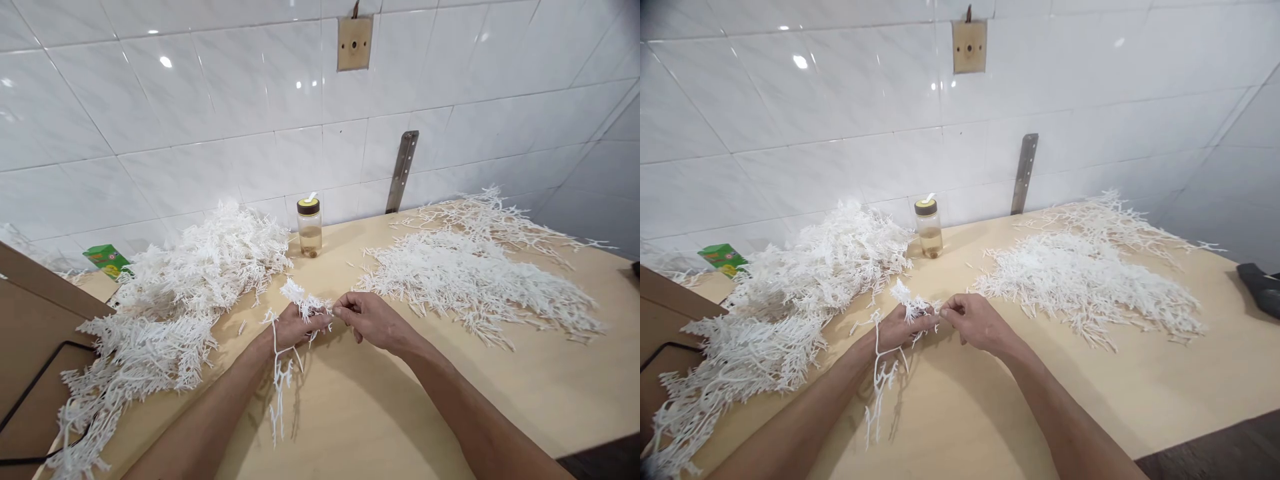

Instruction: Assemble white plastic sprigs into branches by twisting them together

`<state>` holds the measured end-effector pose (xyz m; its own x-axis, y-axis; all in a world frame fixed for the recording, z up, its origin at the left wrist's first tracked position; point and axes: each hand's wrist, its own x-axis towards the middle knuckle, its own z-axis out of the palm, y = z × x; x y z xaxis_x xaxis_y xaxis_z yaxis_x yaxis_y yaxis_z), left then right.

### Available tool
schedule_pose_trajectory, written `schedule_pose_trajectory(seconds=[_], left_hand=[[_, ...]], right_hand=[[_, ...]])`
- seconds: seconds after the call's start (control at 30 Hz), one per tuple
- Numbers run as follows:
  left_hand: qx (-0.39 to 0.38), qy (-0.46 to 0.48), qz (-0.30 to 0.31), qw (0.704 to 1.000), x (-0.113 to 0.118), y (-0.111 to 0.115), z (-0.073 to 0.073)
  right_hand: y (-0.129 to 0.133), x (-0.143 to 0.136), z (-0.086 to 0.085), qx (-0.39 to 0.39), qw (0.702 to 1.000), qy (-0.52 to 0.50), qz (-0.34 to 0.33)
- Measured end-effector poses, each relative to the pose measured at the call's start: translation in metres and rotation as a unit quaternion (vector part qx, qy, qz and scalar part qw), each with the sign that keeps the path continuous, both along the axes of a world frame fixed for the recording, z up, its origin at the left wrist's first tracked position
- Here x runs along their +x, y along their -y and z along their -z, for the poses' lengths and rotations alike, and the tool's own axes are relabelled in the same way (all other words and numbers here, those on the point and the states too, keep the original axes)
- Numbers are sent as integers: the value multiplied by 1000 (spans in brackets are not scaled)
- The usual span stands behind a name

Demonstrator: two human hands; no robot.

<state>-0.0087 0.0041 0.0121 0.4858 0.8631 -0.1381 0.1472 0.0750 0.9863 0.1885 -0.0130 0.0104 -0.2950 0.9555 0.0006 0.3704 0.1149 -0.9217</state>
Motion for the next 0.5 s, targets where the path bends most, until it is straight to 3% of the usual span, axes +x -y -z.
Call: schedule_pose_trajectory(seconds=[0.17,0.4,0.5], left_hand=[[-61,24,-15,998,1,-1,7],[5,-15,-9,1000,4,0,3],[-6,-21,-21,1000,5,2,0]], right_hand=[[0,-7,3,51,998,1,26],[1,-10,1,37,999,19,17],[0,-7,1,39,999,25,20]])
